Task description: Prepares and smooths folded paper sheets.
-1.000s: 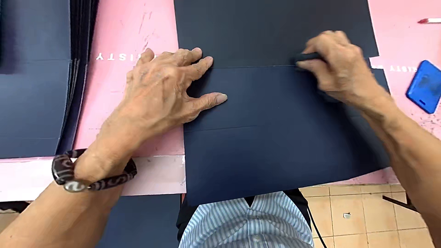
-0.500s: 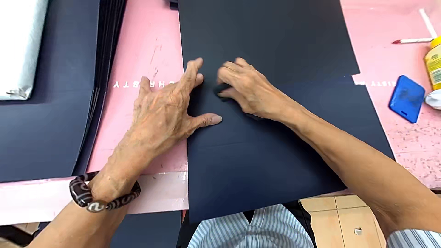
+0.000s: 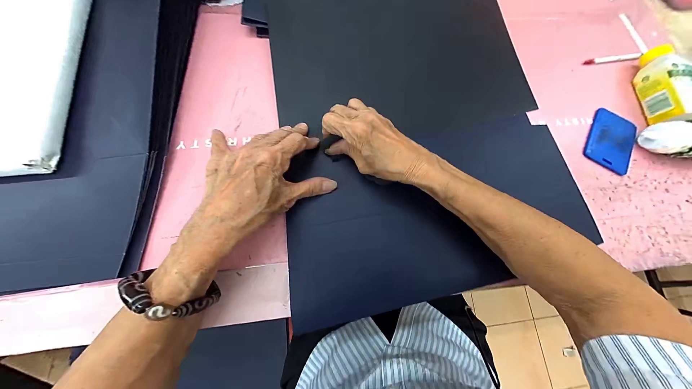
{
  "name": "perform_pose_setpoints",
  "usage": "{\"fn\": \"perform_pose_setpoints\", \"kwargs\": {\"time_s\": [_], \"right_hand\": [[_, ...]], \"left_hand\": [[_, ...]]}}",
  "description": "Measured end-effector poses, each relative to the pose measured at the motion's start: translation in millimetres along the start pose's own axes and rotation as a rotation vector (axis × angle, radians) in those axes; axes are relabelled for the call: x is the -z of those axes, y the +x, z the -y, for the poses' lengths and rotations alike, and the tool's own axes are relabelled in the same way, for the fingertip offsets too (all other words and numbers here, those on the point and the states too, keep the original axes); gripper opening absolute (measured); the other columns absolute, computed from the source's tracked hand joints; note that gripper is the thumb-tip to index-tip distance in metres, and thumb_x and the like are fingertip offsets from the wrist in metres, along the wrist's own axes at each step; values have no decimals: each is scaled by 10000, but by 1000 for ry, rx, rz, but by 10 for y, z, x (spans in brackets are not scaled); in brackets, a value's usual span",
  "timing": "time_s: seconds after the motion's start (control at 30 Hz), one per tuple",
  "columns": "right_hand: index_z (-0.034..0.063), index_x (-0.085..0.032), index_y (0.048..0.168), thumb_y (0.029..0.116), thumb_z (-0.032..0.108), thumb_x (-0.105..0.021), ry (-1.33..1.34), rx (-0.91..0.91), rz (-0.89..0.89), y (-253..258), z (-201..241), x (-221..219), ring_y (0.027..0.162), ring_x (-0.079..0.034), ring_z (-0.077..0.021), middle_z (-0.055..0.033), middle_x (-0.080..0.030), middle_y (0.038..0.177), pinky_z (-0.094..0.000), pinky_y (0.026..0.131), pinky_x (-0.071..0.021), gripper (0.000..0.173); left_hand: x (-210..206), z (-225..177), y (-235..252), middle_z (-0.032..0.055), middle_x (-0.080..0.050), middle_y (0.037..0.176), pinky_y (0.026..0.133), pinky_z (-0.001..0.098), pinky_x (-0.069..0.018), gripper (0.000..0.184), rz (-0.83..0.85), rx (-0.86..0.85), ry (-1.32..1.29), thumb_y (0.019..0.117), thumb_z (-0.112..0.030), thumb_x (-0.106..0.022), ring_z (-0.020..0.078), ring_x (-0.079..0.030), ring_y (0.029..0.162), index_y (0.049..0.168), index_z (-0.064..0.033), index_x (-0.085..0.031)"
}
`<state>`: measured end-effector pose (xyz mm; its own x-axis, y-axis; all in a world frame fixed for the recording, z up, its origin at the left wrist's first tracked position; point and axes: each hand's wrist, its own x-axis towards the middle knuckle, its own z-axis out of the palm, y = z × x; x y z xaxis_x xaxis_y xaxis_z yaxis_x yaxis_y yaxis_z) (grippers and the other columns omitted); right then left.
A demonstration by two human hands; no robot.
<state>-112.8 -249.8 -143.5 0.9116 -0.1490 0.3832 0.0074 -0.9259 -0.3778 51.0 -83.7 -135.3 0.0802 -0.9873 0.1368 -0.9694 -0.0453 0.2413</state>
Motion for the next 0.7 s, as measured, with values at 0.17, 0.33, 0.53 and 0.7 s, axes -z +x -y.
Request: {"fn": "perform_pose_setpoints", "kwargs": {"time_s": [0.17,0.33,0.53,0.7], "right_hand": [[-31,-704,999,976,67,-616,-75,-64,-34,-502,-285,366,964,-652,-355,-183,-692,966,-468,861,-503,133],[-65,-675,1042,1007,86,-567,-169,-238,-18,-1095,-496,845,1020,-633,-426,-253,-675,1039,-517,906,-485,189],[-114,-618,1139,1048,107,-525,-370,-569,63,-1543,-515,1246,1123,-589,-534,-338,-614,1135,-655,932,-448,257],[-90,-534,1343,1087,232,-442,-417,-656,-138,-2048,-27,1593,1129,-591,-559,-376,-601,1211,-682,956,-442,421]], "left_hand": [[37,-2,9,52,-514,1550,1002,800,-292,799,36,22,12,896,-775,-485,371,-522,1377,1428,-190,-597],[50,-7,56,71,-549,1516,978,776,-317,847,43,49,4,842,-809,-500,372,-552,1341,1415,-195,-609],[39,39,116,110,-567,1480,966,758,-353,821,55,55,-33,822,-778,-581,389,-561,1313,1391,-187,-625],[-9,62,144,135,-618,1393,1000,724,-375,880,-4,54,-137,777,-725,-695,394,-564,1293,1439,-160,-560]]}}
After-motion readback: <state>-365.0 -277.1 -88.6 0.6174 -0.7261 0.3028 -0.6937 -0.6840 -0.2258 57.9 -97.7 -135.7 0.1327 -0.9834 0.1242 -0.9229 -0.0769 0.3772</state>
